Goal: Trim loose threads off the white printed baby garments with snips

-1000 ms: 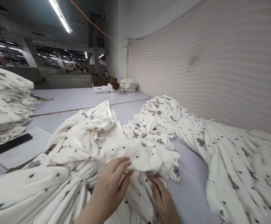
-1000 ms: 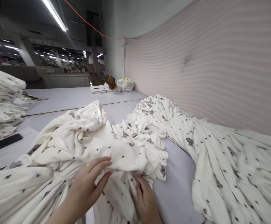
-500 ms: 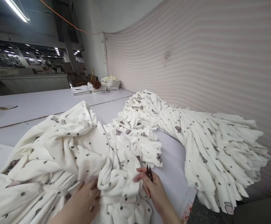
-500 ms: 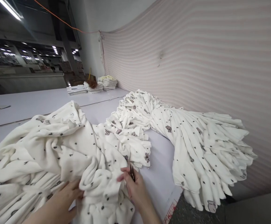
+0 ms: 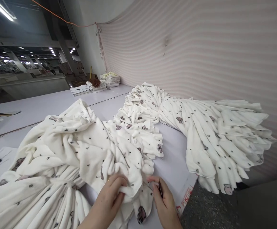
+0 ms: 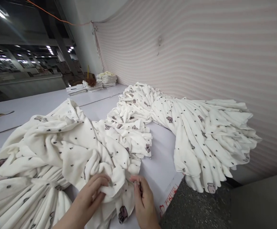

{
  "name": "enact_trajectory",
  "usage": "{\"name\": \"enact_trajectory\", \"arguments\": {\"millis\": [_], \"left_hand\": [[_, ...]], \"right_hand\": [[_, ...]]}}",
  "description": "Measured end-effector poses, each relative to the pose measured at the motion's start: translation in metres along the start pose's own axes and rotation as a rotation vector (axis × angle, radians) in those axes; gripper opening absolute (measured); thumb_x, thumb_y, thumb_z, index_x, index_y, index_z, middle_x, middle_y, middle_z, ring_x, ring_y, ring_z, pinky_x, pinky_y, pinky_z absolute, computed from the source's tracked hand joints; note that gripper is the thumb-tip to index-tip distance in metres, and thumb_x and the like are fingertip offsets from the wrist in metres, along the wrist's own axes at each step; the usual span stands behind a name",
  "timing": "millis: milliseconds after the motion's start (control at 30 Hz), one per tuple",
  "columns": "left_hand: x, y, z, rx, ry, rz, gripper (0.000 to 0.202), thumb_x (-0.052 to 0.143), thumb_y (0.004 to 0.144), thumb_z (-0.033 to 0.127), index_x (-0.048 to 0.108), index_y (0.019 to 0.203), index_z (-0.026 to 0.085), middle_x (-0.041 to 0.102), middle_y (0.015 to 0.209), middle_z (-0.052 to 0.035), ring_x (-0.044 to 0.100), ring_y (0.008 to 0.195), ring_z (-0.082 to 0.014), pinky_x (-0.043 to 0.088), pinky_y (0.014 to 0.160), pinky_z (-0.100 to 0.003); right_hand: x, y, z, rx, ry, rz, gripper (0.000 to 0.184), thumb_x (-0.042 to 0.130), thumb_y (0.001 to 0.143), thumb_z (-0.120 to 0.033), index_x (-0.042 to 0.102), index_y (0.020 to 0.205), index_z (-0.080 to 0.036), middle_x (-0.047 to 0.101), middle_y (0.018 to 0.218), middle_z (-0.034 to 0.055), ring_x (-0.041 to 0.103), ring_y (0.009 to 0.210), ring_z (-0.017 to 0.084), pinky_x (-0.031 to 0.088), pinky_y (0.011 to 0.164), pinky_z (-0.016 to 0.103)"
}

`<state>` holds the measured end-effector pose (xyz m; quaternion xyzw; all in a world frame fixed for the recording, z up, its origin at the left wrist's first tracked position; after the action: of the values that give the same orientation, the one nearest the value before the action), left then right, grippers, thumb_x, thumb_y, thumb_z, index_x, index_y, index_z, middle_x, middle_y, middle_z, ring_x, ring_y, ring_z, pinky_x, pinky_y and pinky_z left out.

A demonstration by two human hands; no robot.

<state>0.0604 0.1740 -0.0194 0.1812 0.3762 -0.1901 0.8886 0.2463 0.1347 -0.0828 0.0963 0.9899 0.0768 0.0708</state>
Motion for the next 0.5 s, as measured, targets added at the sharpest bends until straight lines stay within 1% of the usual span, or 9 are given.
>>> {"name": "enact_trajectory", "arguments": {"millis": [67, 100, 133, 167, 233, 300, 367, 433, 500], "left_hand": [[-0.004, -0.011, -0.005, -0.015, -0.102, 0.044, 0.022, 0.041, 0.081, 0.006, 0.051, 0.092, 0.023, 0.061, 0.106, -0.0075, 0.058, 0.1, -0.0212, 0.048, 0.085, -0.032], [-0.006, -0.015, -0.007, -0.035, -0.134, 0.058, 0.021, 0.042, 0.081, 0.007, 0.05, 0.091, 0.023, 0.061, 0.109, -0.0078, 0.058, 0.102, -0.0213, 0.047, 0.085, -0.031], [-0.007, -0.019, -0.007, -0.062, -0.16, 0.059, 0.02, 0.042, 0.081, 0.008, 0.051, 0.091, 0.023, 0.061, 0.111, -0.008, 0.058, 0.104, -0.0215, 0.047, 0.085, -0.03], [-0.008, -0.021, -0.006, -0.097, -0.184, 0.057, 0.019, 0.043, 0.082, 0.009, 0.052, 0.091, 0.023, 0.062, 0.112, -0.0078, 0.058, 0.104, -0.0216, 0.047, 0.083, -0.029], [-0.009, -0.025, -0.005, -0.197, -0.247, 0.056, 0.018, 0.043, 0.085, 0.015, 0.053, 0.097, 0.023, 0.063, 0.109, -0.0064, 0.059, 0.1, -0.0216, 0.047, 0.077, -0.026], [-0.01, -0.027, -0.003, -0.303, -0.355, 0.047, 0.018, 0.046, 0.088, 0.022, 0.055, 0.104, 0.023, 0.064, 0.102, -0.0044, 0.059, 0.091, -0.0204, 0.047, 0.072, -0.025], [-0.012, -0.029, 0.0, -0.377, -0.516, 0.034, 0.02, 0.049, 0.09, 0.031, 0.057, 0.106, 0.022, 0.065, 0.093, -0.0029, 0.058, 0.083, -0.019, 0.046, 0.07, -0.024], [-0.013, -0.032, 0.004, -0.426, -0.688, 0.02, 0.024, 0.053, 0.089, 0.04, 0.062, 0.101, 0.02, 0.064, 0.085, -0.0019, 0.057, 0.081, -0.0187, 0.046, 0.072, -0.025], [-0.013, -0.034, 0.008, -0.47, -0.82, 0.015, 0.027, 0.056, 0.088, 0.043, 0.065, 0.096, 0.019, 0.063, 0.078, -0.001, 0.056, 0.08, -0.0184, 0.046, 0.075, -0.026]], "right_hand": [[0.001, -0.003, -0.007, -0.119, -0.128, -0.067, 0.035, 0.047, 0.092, -0.019, 0.056, 0.125, -0.026, 0.057, 0.128, 0.0084, 0.055, 0.117, 0.023, 0.047, 0.095, 0.032], [0.005, -0.003, -0.011, -0.166, -0.171, -0.108, 0.043, 0.047, 0.089, -0.015, 0.052, 0.13, -0.027, 0.049, 0.138, 0.0082, 0.049, 0.125, 0.023, 0.045, 0.099, 0.032], [0.01, -0.001, -0.015, -0.197, -0.195, -0.131, 0.046, 0.048, 0.088, -0.013, 0.051, 0.132, -0.027, 0.046, 0.14, 0.0082, 0.047, 0.128, 0.023, 0.044, 0.1, 0.032], [0.015, 0.002, -0.018, -0.21, -0.203, -0.128, 0.045, 0.048, 0.086, -0.012, 0.053, 0.129, -0.026, 0.048, 0.137, 0.0088, 0.048, 0.125, 0.022, 0.045, 0.099, 0.031], [0.023, 0.011, -0.024, -0.204, -0.188, -0.073, 0.031, 0.047, 0.086, -0.012, 0.061, 0.112, -0.022, 0.059, 0.118, 0.0089, 0.057, 0.112, 0.021, 0.048, 0.093, 0.03], [0.029, 0.021, -0.028, -0.185, -0.17, -0.03, 0.017, 0.047, 0.089, -0.015, 0.06, 0.097, -0.021, 0.064, 0.096, 0.0054, 0.063, 0.094, 0.018, 0.051, 0.083, 0.027], [0.032, 0.027, -0.031, -0.173, -0.173, -0.03, 0.011, 0.046, 0.091, -0.019, 0.057, 0.092, -0.021, 0.063, 0.082, 0.0017, 0.063, 0.076, 0.016, 0.052, 0.069, 0.024], [0.031, 0.028, -0.035, -0.168, -0.193, -0.016, 0.007, 0.047, 0.092, -0.022, 0.054, 0.092, -0.021, 0.061, 0.075, 0.0003, 0.061, 0.067, 0.016, 0.05, 0.061, 0.024], [0.027, 0.023, -0.041, -0.182, -0.225, 0.03, 0.007, 0.049, 0.09, -0.022, 0.053, 0.094, -0.02, 0.06, 0.081, 0.0034, 0.061, 0.073, 0.019, 0.049, 0.062, 0.027]]}}
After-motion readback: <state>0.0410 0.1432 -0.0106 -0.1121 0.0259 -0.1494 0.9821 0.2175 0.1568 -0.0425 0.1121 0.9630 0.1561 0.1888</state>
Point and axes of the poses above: each hand's wrist, its own y-axis towards the middle knuckle, its own x-axis out of the palm, z = x × y, the point moved 4 cm from there along y, towards the middle knuckle
